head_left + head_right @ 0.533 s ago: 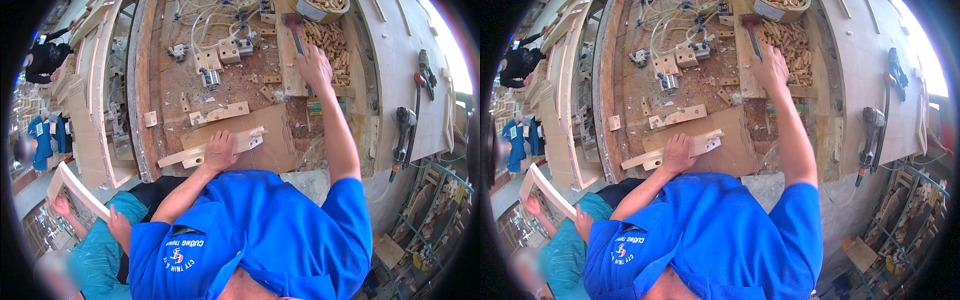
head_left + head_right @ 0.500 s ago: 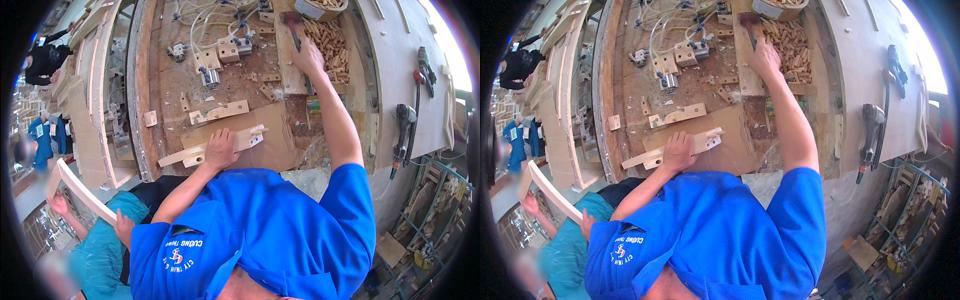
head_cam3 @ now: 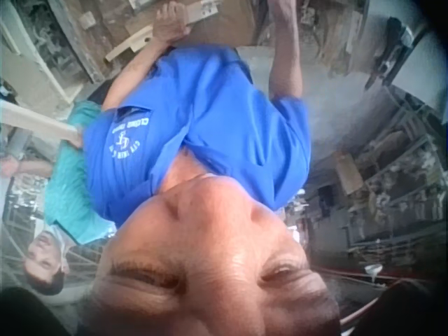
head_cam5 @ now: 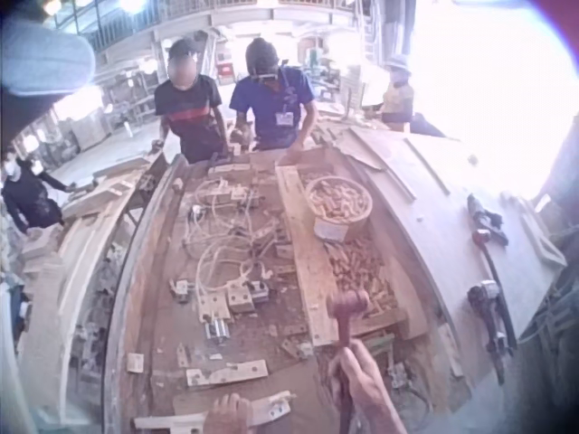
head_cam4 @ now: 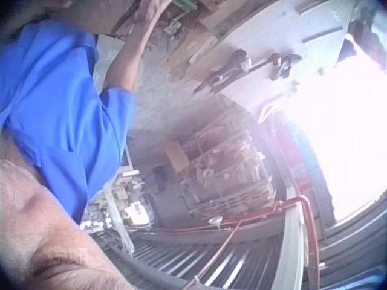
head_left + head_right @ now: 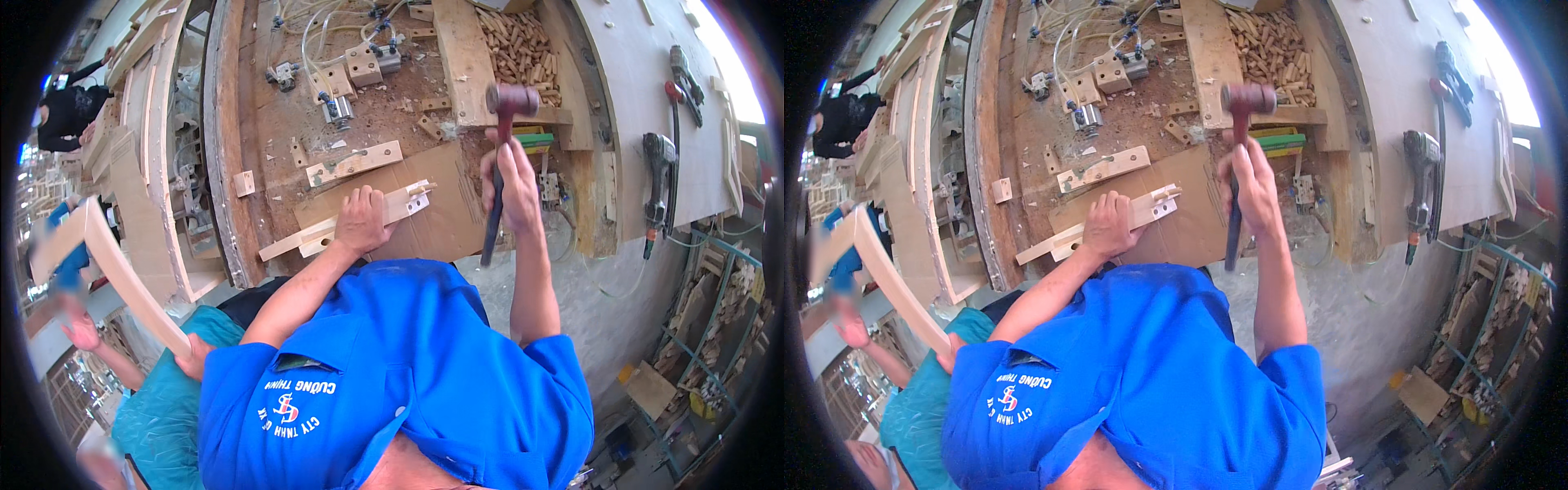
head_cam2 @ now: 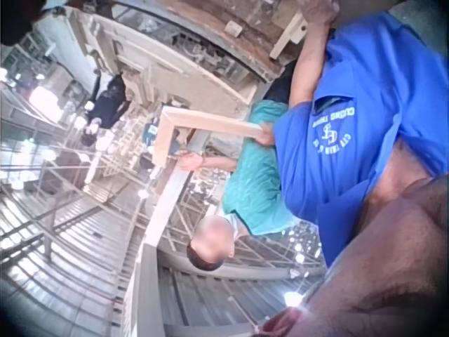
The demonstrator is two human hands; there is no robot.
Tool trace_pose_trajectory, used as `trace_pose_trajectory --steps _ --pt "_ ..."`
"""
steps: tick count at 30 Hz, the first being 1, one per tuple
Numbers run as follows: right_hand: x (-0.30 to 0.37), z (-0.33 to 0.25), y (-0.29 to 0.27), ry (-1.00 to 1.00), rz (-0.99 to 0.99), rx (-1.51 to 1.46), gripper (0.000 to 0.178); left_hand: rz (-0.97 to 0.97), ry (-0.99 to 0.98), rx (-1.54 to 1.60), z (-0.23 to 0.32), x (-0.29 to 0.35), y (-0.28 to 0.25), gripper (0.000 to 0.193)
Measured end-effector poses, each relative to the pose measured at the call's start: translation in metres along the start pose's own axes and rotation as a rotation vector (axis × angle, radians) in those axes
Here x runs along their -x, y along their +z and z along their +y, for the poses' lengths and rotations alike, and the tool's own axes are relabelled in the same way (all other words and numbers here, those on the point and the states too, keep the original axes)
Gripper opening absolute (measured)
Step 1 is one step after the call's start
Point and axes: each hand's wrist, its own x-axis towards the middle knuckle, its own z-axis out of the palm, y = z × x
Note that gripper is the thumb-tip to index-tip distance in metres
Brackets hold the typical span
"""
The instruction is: The person assembles wooden frames by aligning two pieces, tapping them together with a hammer, and securing them with a nail gun. The person repeats this process for multiple frames on a workbench.
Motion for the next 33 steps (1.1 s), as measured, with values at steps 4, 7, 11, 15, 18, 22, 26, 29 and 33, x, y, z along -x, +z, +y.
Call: trace_pose_trajectory --steps 4,7,11,15,18,22,26,29,33 --pt "0.058 0.048 -0.018 0.064 0.145 0.008 0.040 -0.007 0.043 -0.037 -0.001 -0.007 -0.002 0.060" --pt "0.083 0.056 -0.020 -0.057 0.296 0.005 0.041 -0.009 0.026 -0.037 0.001 -0.004 0.000 0.061" --pt "0.092 0.076 -0.014 -0.250 0.573 0.236 0.044 -0.036 0.016 -0.029 0.001 -0.003 0.001 0.060" --pt "0.090 0.157 0.021 -0.311 0.391 0.658 0.046 -0.018 0.053 -0.057 0.002 -0.005 -0.006 0.057" --pt "0.086 0.142 0.027 0.002 0.213 0.701 0.045 0.029 0.073 -0.047 -0.003 -0.011 -0.002 0.056" --pt "0.085 0.089 0.025 -0.274 0.542 0.473 0.048 -0.018 0.031 -0.026 -0.004 -0.003 0.004 0.054" --pt "0.087 0.122 0.035 -0.459 0.622 0.603 0.044 -0.040 0.047 -0.012 -0.001 -0.007 -0.004 0.059" --pt "0.094 0.142 0.036 -0.073 0.230 0.904 0.044 -0.045 0.064 -0.034 -0.002 -0.005 -0.006 0.059" --pt "0.081 0.108 0.027 -0.357 0.409 0.661 0.045 -0.027 0.051 -0.008 -0.008 -0.002 -0.003 0.058"
